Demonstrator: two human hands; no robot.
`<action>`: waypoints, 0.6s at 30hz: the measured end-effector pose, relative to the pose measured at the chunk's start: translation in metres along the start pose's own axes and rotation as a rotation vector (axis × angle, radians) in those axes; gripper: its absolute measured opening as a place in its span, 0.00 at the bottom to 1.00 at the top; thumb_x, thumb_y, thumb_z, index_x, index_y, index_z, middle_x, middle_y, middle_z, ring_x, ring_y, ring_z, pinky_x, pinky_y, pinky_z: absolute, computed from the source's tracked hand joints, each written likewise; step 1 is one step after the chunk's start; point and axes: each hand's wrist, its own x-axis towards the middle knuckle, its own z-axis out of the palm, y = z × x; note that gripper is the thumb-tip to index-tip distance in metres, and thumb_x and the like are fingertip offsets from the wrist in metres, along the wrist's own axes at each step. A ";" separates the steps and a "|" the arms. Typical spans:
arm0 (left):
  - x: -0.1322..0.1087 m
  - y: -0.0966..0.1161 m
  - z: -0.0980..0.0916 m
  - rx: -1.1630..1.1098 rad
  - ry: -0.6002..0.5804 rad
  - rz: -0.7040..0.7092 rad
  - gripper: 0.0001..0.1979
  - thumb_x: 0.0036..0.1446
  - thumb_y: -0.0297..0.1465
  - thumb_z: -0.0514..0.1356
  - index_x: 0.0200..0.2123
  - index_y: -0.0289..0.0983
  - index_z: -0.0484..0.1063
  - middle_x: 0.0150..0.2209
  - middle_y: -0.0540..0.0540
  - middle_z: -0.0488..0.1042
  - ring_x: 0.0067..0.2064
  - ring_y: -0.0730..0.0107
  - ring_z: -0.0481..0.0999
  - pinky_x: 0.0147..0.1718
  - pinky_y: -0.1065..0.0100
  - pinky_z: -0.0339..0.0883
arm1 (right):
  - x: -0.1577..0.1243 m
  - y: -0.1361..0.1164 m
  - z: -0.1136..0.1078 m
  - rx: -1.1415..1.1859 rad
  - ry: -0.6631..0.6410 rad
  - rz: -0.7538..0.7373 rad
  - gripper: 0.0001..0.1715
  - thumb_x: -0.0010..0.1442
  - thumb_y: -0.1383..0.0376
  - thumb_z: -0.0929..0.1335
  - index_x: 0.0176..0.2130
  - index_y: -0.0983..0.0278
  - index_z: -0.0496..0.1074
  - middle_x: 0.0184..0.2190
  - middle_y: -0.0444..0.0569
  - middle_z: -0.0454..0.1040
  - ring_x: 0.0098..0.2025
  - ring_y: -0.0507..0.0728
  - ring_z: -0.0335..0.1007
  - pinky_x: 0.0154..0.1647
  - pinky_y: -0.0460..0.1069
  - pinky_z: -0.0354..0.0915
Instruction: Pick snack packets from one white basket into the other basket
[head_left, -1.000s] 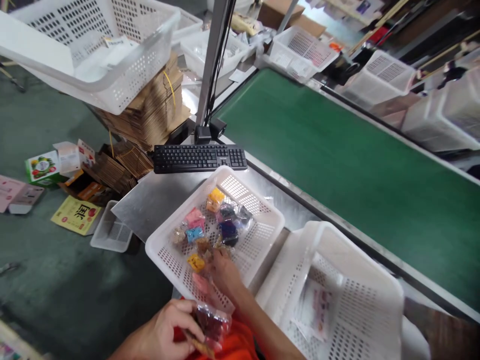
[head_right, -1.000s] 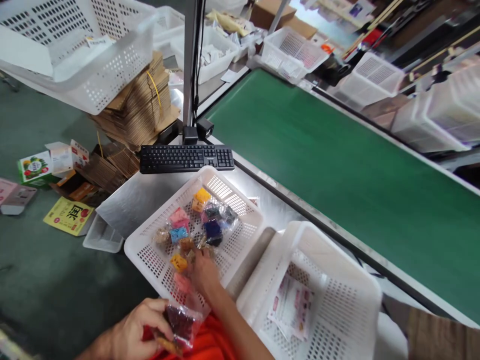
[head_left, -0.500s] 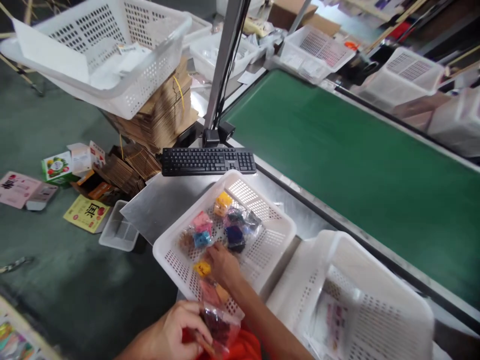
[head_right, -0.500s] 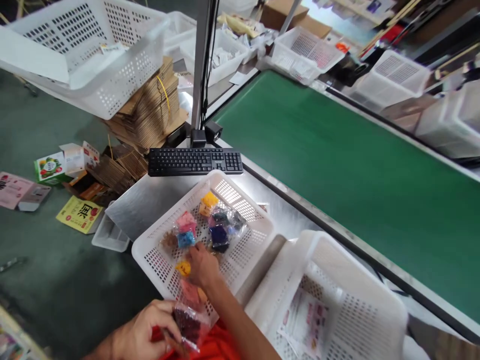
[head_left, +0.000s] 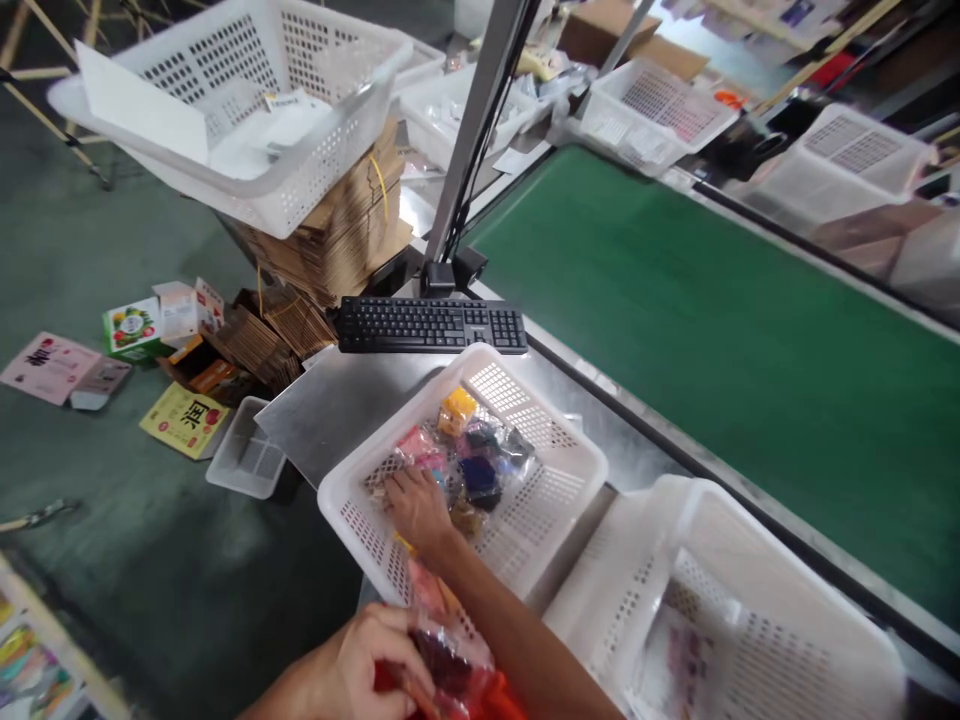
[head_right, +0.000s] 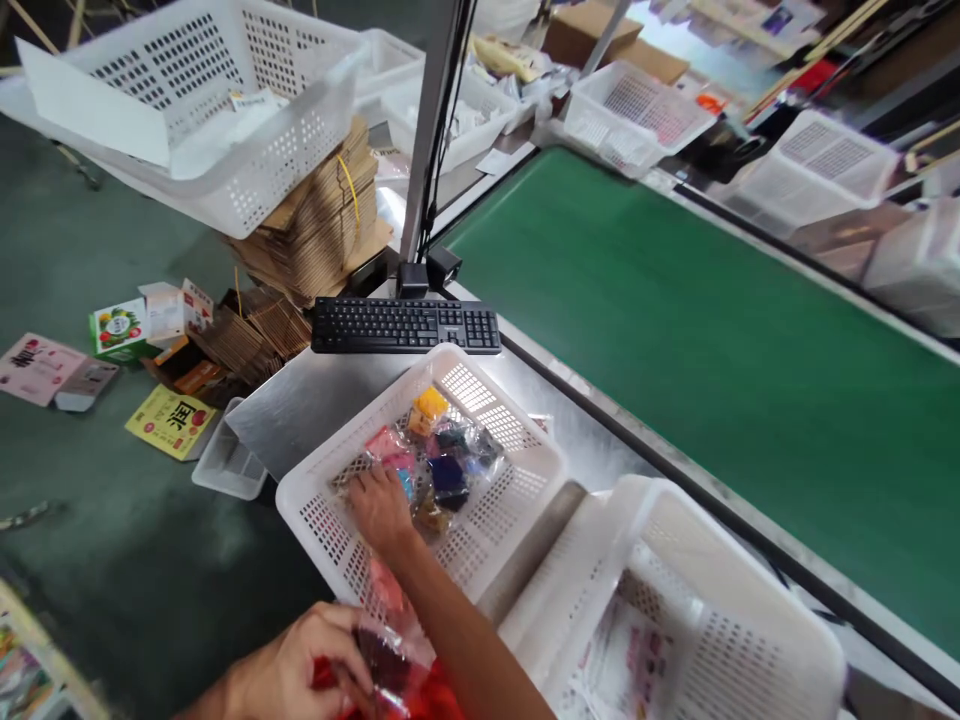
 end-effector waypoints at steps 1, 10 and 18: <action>-0.001 0.001 -0.001 -0.003 0.009 -0.007 0.23 0.40 0.14 0.64 0.38 0.40 0.88 0.42 0.44 0.88 0.40 0.62 0.87 0.38 0.72 0.77 | -0.008 0.004 -0.002 0.058 0.045 0.020 0.17 0.66 0.73 0.68 0.53 0.66 0.79 0.49 0.59 0.83 0.54 0.69 0.76 0.61 0.64 0.70; 0.003 0.017 -0.005 0.048 0.051 -0.080 0.23 0.40 0.15 0.62 0.37 0.40 0.88 0.43 0.44 0.87 0.38 0.66 0.84 0.35 0.72 0.73 | -0.080 0.001 -0.052 1.452 0.264 0.282 0.27 0.47 0.69 0.77 0.49 0.59 0.81 0.38 0.44 0.82 0.38 0.57 0.76 0.43 0.49 0.71; -0.018 -0.005 -0.023 0.270 0.139 -0.108 0.17 0.48 0.24 0.66 0.40 0.43 0.88 0.48 0.41 0.86 0.45 0.59 0.82 0.43 0.67 0.75 | -0.114 -0.014 -0.070 1.460 0.311 0.272 0.26 0.52 0.66 0.81 0.51 0.59 0.83 0.44 0.49 0.84 0.45 0.62 0.80 0.50 0.54 0.75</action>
